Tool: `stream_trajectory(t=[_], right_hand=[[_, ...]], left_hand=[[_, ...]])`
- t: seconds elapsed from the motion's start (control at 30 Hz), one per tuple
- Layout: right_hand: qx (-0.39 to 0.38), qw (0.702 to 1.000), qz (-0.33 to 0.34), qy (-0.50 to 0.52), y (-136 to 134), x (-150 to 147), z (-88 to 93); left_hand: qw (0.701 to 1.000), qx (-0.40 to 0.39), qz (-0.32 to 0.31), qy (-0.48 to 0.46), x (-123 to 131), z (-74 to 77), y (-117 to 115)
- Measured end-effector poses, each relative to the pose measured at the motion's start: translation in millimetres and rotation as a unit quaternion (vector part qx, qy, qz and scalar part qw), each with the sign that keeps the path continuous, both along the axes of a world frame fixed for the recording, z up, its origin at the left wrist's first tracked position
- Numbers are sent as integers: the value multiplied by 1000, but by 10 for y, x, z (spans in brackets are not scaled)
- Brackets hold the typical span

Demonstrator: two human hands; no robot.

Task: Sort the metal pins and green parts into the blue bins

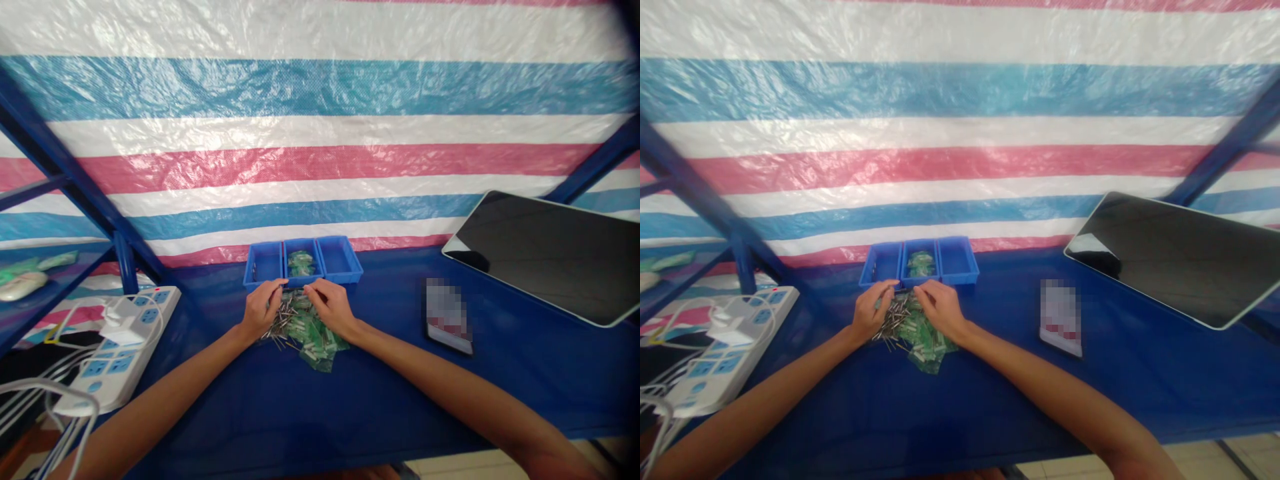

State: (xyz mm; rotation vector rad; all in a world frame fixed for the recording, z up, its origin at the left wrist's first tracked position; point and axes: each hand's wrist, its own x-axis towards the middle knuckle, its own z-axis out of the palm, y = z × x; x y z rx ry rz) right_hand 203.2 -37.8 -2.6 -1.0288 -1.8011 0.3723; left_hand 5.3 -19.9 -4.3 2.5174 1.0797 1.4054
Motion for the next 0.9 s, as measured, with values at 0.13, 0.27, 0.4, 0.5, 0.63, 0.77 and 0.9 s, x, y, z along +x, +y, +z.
stream_trajectory(t=[0.13,0.27,0.4,0.5,0.63,0.77,0.9], right_hand=[[-3,1000,0,-3,-4,3,-12],[-2,1000,1,-2,-9,4,-12],[-1,1000,5,-6,-11,1,-18],[-2,1000,9,-9,-11,-2,-29],[-2,1000,11,-14,-12,-2,-30],[-6,1000,10,-18,-14,-3,-29],[-3,1000,11,-12,-9,-6,-42]], left_hand=[[1000,15,1,11,-10,-15,17],[998,50,23,-42,-44,-48,23],[987,81,72,-119,-58,-28,37],[976,57,144,-152,-71,19,86],[954,20,260,-150,-116,49,210],[957,2,261,-127,-134,20,282],[961,-13,249,-117,-113,1,265]])
